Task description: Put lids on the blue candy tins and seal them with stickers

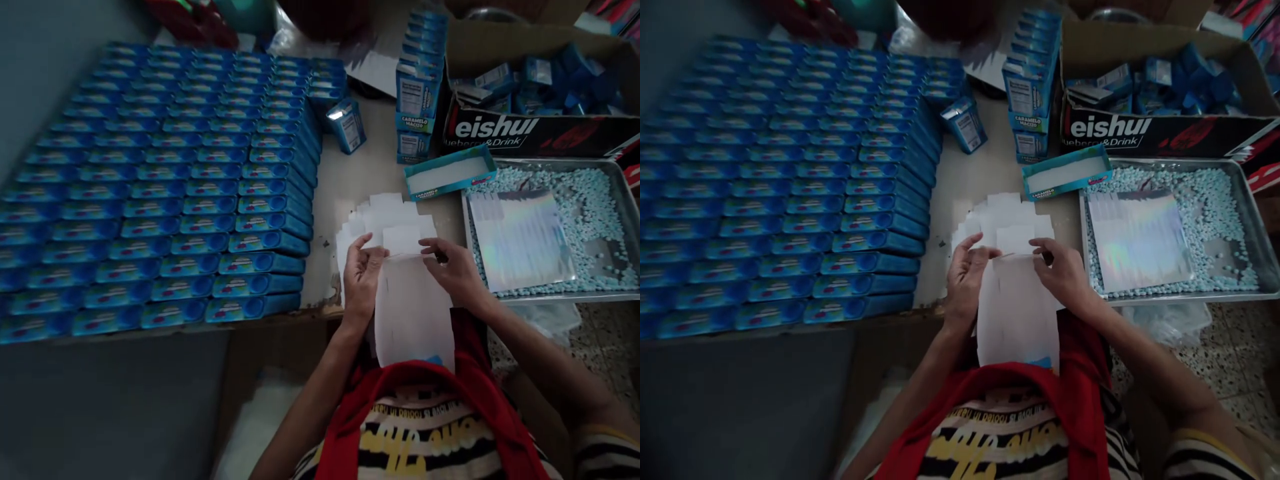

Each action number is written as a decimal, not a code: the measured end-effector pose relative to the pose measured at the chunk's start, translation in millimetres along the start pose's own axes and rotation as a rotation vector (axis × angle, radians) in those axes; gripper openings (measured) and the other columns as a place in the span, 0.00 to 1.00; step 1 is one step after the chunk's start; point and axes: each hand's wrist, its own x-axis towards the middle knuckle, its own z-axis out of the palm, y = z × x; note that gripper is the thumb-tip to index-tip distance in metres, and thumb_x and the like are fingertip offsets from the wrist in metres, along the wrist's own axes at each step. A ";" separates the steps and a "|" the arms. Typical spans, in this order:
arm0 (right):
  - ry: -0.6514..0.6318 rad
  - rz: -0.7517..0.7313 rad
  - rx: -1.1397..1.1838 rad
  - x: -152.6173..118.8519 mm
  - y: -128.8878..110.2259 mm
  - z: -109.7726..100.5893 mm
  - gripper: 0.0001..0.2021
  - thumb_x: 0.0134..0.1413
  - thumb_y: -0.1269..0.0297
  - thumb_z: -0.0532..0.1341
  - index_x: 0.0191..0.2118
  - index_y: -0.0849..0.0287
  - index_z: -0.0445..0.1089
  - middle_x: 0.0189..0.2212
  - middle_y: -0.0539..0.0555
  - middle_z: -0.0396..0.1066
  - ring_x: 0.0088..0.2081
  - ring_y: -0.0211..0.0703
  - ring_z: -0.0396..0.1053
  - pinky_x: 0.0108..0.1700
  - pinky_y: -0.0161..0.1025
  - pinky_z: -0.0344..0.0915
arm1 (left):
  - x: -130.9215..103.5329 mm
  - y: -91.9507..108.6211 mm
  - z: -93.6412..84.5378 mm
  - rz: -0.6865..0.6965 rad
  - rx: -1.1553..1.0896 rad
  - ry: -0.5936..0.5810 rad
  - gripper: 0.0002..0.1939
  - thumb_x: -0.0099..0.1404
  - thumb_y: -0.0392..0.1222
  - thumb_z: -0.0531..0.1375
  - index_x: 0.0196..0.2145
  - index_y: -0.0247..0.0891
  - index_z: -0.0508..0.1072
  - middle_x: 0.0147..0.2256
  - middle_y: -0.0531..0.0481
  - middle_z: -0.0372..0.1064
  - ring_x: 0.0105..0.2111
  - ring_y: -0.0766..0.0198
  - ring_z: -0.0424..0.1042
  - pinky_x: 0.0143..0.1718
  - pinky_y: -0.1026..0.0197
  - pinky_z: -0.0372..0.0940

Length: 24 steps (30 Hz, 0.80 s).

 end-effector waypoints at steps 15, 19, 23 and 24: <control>-0.018 0.078 -0.076 11.6 -9.0 6.0 0.18 0.60 0.67 0.57 0.56 0.57 0.63 0.52 0.60 0.78 0.44 0.48 0.76 0.47 0.43 0.68 | 19.6 13.9 -1.9 0.037 0.286 -0.139 0.14 0.68 0.51 0.59 0.45 0.40 0.76 0.41 0.47 0.74 0.42 0.59 0.72 0.46 0.58 0.68; 0.005 0.060 -0.080 11.7 -4.5 7.7 0.22 0.59 0.64 0.61 0.59 0.58 0.65 0.48 0.59 0.79 0.42 0.47 0.76 0.46 0.43 0.68 | 9.3 25.9 -5.8 0.112 0.443 -0.131 0.17 0.74 0.53 0.55 0.37 0.41 0.78 0.40 0.47 0.78 0.45 0.56 0.73 0.49 0.57 0.66; -0.079 -0.021 -0.154 9.8 -7.5 -0.1 0.26 0.64 0.63 0.61 0.66 0.60 0.64 0.39 0.54 0.81 0.38 0.45 0.76 0.45 0.41 0.67 | 6.7 31.6 -1.7 0.135 0.446 -0.131 0.17 0.76 0.50 0.53 0.39 0.41 0.80 0.37 0.49 0.79 0.40 0.58 0.75 0.44 0.59 0.65; -0.114 -0.037 -0.167 10.9 -9.5 -3.9 0.25 0.66 0.62 0.61 0.66 0.61 0.66 0.39 0.55 0.81 0.38 0.44 0.76 0.45 0.41 0.67 | 8.1 31.5 -0.4 0.133 0.456 -0.119 0.18 0.76 0.50 0.53 0.37 0.41 0.80 0.36 0.49 0.79 0.39 0.59 0.74 0.42 0.59 0.65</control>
